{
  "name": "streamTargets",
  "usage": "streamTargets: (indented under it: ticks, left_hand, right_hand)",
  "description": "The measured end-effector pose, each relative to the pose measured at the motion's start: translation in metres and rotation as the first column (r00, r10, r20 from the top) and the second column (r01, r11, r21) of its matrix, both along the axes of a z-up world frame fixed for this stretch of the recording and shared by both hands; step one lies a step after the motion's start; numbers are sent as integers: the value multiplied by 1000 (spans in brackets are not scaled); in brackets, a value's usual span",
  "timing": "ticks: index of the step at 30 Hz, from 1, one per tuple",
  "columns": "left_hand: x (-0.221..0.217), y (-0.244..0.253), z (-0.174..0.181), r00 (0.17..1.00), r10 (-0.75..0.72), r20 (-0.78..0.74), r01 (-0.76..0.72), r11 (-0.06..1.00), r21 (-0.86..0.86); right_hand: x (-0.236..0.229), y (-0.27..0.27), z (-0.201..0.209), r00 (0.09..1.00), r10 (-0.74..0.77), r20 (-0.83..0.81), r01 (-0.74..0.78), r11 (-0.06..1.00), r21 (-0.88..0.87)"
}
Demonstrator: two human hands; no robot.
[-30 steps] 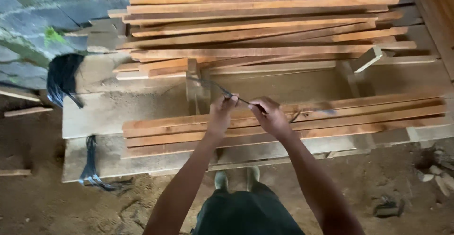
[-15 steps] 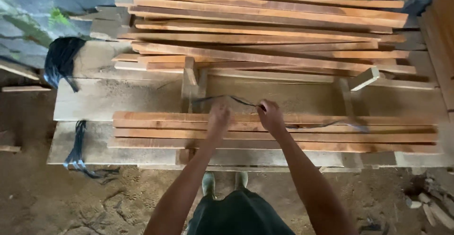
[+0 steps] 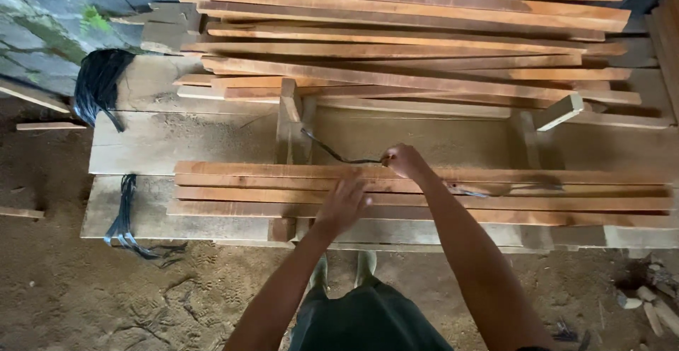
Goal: The person is bundling several thin wood strips together using flexible ties.
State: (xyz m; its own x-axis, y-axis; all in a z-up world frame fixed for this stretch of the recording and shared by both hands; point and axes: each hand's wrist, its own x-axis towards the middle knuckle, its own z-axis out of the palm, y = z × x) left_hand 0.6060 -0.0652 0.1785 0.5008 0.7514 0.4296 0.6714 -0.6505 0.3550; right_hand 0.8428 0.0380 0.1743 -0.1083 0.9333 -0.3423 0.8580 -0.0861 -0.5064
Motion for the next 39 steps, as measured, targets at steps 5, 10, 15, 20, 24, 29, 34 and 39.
streamTargets:
  ticks: [5, 10, 15, 20, 24, 29, 34, 39]
  left_hand:
    - [-18, -32, -31, 974, -132, -186, 173, 960, 219]
    - [-35, -60, -148, 726, -540, -425, 528, 834, -158]
    - [-42, -59, -62, 926, -375, -45, 372, 927, -54]
    - [-14, -45, -70, 914, -253, -316, 77, 875, -478]
    - [-3, -43, -54, 945, -188, -268, -15, 793, -609]
    - [4, -53, -49, 972, -84, -221, -96, 716, -692]
    - [-1, -57, -40, 978, 46, -205, -187, 636, -749]
    - [0, -55, -29, 958, 226, -177, -273, 519, -810]
  right_hand:
    - [-8, 22, -17, 998, 58, 22, -54, 988, -145]
    - [-28, 28, 5, 995, 95, 40, -84, 970, -228]
    - [-27, 26, -17, 999, 47, 23, -37, 946, -323]
    - [-26, 29, -5, 993, 87, 76, -57, 942, -331]
    - [-39, 27, 38, 947, 285, 151, -196, 880, -432]
    - [-33, 56, -37, 936, 293, 195, -193, 890, -413]
    - [-33, 52, -30, 961, 223, 164, -154, 923, -352]
    - [-25, 35, -14, 984, 157, 82, -138, 969, -204]
